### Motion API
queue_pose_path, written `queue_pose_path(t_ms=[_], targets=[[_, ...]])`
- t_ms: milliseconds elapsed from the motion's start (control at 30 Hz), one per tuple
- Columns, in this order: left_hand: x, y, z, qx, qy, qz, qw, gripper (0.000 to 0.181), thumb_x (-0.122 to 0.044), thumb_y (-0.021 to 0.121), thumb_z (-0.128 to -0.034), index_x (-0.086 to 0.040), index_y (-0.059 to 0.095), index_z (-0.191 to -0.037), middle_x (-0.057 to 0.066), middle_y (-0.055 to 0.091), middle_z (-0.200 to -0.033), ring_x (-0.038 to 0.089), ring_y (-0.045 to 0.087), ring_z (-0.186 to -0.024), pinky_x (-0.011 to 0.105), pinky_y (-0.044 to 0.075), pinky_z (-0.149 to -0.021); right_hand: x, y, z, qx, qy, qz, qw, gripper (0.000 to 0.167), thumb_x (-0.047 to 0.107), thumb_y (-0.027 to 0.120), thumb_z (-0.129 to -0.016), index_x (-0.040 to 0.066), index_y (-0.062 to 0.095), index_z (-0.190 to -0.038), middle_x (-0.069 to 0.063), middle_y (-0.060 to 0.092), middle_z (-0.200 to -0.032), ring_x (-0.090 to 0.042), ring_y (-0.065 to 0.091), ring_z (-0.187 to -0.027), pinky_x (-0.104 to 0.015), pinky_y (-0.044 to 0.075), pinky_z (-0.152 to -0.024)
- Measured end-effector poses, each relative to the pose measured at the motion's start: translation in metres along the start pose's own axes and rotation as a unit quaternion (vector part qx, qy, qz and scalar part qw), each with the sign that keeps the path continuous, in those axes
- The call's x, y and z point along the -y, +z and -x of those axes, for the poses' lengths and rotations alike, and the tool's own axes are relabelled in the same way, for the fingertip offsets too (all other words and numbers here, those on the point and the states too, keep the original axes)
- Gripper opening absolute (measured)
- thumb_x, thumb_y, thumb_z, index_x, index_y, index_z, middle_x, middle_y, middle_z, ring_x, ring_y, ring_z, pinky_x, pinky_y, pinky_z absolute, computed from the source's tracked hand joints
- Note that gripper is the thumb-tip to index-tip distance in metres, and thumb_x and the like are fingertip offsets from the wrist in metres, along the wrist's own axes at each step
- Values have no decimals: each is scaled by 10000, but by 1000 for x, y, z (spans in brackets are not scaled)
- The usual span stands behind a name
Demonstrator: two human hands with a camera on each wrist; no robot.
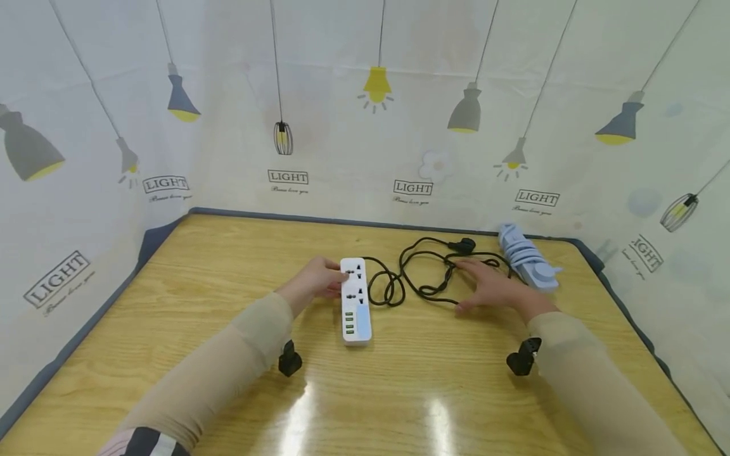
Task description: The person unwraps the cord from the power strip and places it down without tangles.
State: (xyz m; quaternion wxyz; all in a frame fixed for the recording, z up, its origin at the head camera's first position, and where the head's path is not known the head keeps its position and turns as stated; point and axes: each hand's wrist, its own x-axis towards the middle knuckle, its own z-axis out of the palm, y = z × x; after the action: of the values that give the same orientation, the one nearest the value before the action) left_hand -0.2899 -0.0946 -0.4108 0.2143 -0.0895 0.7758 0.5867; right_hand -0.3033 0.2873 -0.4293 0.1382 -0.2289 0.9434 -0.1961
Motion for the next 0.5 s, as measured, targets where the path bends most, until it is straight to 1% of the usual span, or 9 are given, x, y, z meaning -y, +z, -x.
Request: queue_pose_path(t_ms=[100, 167, 233, 400, 500], targets=[[3, -6, 0, -91, 38, -28, 9999, 507, -81, 616, -959, 69, 420, -1402, 221, 604, -1176, 273, 640, -978, 325, 558, -790, 3, 4, -8, -93, -64, 182, 9998, 1067, 537, 787, -748, 16, 269, -1522, -295, 241, -1524, -502, 208, -1377, -666, 193, -1068], [5, -11, 1, -154, 66, 17, 9999, 510, -87, 614, -961, 68, 414, -1404, 221, 595, -1186, 266, 632, -980, 326, 553, -806, 6, 7, -12, -178, -31, 273, 9995, 1055, 566, 773, -747, 37, 290, -1521, -285, 268, -1516, -503, 214, -1373, -670, 182, -1068], [7, -17, 2, -171, 93, 155, 9997, 512, -88, 609, -964, 75, 404, -1404, 226, 583, -1205, 265, 625, -987, 329, 548, -822, 11, 10, -16, -287, 46, 313, 9991, 1044, 593, 763, -741, 52, 317, -1515, -278, 288, -1508, -508, 220, -1367, -674, 186, -1062], [11, -31, 6, -185, 146, 582, 9980, 527, -76, 574, -982, 101, 352, -1426, 249, 536, -1274, 281, 609, -1044, 339, 534, -865, 27, 20, -23, -570, 246, 248, 9978, 1011, 622, 744, -744, 49, 373, -1490, -289, 314, -1481, -523, 226, -1352, -680, 214, -1047], [12, -39, 7, -246, 171, 718, 9970, 536, -67, 551, -991, 112, 320, -1441, 260, 514, -1299, 286, 601, -1065, 342, 522, -889, 35, 26, -29, -716, 363, 188, 9966, 997, 626, 730, -755, 40, 381, -1482, -289, 314, -1479, -513, 211, -1365, -669, 207, -1059]])
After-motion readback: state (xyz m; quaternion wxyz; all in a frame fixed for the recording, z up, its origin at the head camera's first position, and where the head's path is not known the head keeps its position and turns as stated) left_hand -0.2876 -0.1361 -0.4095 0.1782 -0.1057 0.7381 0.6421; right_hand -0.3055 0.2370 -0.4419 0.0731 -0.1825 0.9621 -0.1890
